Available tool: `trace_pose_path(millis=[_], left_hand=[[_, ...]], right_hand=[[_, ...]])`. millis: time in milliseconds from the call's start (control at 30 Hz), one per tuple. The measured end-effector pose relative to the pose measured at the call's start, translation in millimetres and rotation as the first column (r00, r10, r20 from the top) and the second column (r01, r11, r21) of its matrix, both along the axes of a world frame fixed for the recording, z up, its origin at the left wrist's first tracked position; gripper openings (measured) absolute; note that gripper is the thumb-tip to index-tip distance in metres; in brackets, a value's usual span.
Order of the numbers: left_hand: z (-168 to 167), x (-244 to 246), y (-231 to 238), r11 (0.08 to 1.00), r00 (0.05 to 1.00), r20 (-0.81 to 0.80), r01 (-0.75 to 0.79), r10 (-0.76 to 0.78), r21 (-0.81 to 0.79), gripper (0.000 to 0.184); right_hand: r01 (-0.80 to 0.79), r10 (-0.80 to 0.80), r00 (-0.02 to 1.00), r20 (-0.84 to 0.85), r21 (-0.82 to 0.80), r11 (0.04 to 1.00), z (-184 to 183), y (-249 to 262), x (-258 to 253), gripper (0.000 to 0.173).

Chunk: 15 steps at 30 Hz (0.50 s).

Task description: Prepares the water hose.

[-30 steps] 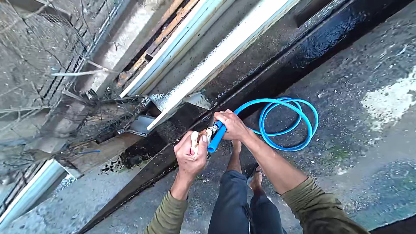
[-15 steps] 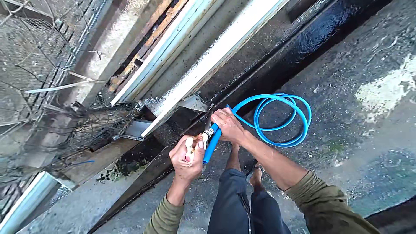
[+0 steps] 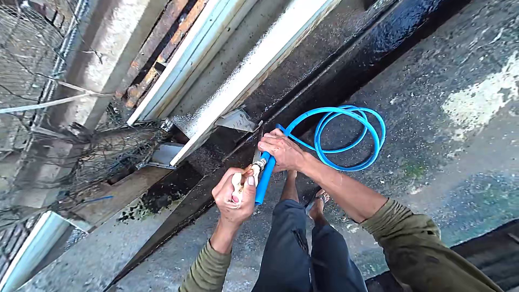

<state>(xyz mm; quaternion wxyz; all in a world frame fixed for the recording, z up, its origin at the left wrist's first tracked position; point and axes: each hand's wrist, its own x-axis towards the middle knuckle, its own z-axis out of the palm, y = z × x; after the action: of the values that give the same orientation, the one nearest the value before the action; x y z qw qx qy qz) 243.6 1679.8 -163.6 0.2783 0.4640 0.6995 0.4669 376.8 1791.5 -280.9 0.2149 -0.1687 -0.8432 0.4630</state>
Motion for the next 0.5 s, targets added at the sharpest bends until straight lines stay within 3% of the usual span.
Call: trace_pose_path(millis=[200, 267, 400, 500], left_hand=[[2.0, -1.0, -16.0, 1.000, 0.998, 0.057, 0.019, -0.018, -0.003, 0.028], [0.8, -3.1, -18.7, 1.000, 0.999, 0.042, 0.010, -0.011, 0.014, 0.027], [-1.0, -5.8, -33.8, 0.999, 0.998, 0.056, -0.014, 0.012, 0.035, 0.025], [-1.7, -4.1, -36.8, 0.999, 0.995, 0.093, -0.033, 0.032, 0.004, 0.026]], right_hand=[[-0.227, 0.212, 0.971, -0.111, -0.137, 0.964, 5.6, 1.5, -2.8, 0.028], [-0.321, 0.311, 0.947, -0.080, -0.206, 0.924, 13.4, 9.6, -7.4, 0.026], [-0.515, 0.603, 0.789, 0.117, -0.409, 0.753, 44.9, 29.8, -18.4, 0.020], [-0.598, 0.775, 0.619, 0.126, -0.564, 0.570, 55.1, 47.6, -33.0, 0.016]])
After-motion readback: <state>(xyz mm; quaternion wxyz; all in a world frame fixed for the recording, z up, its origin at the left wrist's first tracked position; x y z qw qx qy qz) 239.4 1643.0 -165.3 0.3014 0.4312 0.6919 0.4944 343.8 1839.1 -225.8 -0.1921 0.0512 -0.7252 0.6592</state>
